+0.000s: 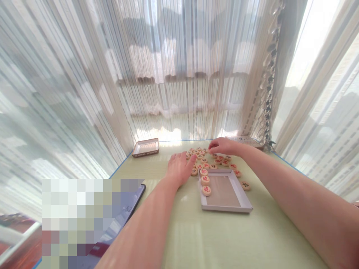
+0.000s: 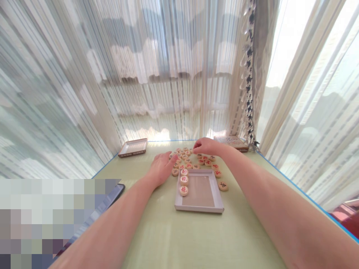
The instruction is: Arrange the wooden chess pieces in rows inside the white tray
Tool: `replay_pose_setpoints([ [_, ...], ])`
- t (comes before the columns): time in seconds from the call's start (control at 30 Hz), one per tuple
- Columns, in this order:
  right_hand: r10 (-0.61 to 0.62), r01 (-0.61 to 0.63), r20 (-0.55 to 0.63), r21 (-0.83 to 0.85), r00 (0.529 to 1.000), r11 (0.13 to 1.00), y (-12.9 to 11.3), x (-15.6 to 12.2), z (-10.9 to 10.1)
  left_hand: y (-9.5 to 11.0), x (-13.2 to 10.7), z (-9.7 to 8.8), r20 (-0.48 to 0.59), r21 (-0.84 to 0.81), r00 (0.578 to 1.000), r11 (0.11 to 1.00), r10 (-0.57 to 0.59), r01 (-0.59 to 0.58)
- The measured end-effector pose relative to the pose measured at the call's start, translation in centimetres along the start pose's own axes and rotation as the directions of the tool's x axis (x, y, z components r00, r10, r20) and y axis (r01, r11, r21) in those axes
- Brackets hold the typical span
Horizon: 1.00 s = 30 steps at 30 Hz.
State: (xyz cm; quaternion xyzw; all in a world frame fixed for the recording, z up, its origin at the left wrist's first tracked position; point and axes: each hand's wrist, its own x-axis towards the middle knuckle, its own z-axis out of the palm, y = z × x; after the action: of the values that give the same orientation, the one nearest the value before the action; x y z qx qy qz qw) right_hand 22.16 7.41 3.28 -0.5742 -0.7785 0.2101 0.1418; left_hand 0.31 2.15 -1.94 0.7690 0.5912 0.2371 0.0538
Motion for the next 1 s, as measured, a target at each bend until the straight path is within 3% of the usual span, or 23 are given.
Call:
replay_pose_setpoints([
  [0.2,-0.063,0.087,-0.166,0.137,0.984,0.987,-3.7,-4.1,-1.2,-0.8,0.5,0.3,-0.093,0.007,0.995,0.999,0.042,-0.042],
  [0.3,-0.159,0.163,-0.273,-0.007,0.949,0.987,-5.6,-7.8,-1.0,-0.5,0.3,-0.5,-0.146,0.005,0.988,0.999,0.054,-0.054],
  [0.4,-0.248,0.225,-0.383,-0.105,0.890,0.969,-6.6,-11.4,-0.2,0.4,-0.3,-1.4,-0.094,-0.070,0.995,0.997,0.040,-0.046],
  [0.5,-0.270,0.246,-0.362,-0.111,0.892,0.963,-6.4,-13.3,1.2,1.4,-1.1,-1.8,-0.042,-0.091,0.996,0.993,0.074,-0.078],
  [0.6,-0.226,0.207,-0.144,-0.134,0.963,0.969,-5.4,-13.1,2.7,2.0,-2.0,-2.1,-0.013,-0.063,0.994,0.992,0.112,-0.113],
  [0.7,-0.231,0.231,0.024,-0.163,0.973,0.959,-4.4,-12.2,3.7,2.1,-2.4,-2.3,-0.004,-0.033,0.989,0.989,0.146,-0.146],
  [0.87,-0.360,0.340,-0.062,-0.211,0.931,0.917,-4.3,-12.5,4.0,2.0,-2.3,-2.4,0.012,0.030,0.984,0.984,0.177,-0.178],
  [1.0,-0.389,0.370,-0.086,-0.180,0.917,0.911,-4.4,-12.9,3.8,2.0,-2.2,-2.3,0.009,0.073,0.990,0.987,0.140,-0.140],
])
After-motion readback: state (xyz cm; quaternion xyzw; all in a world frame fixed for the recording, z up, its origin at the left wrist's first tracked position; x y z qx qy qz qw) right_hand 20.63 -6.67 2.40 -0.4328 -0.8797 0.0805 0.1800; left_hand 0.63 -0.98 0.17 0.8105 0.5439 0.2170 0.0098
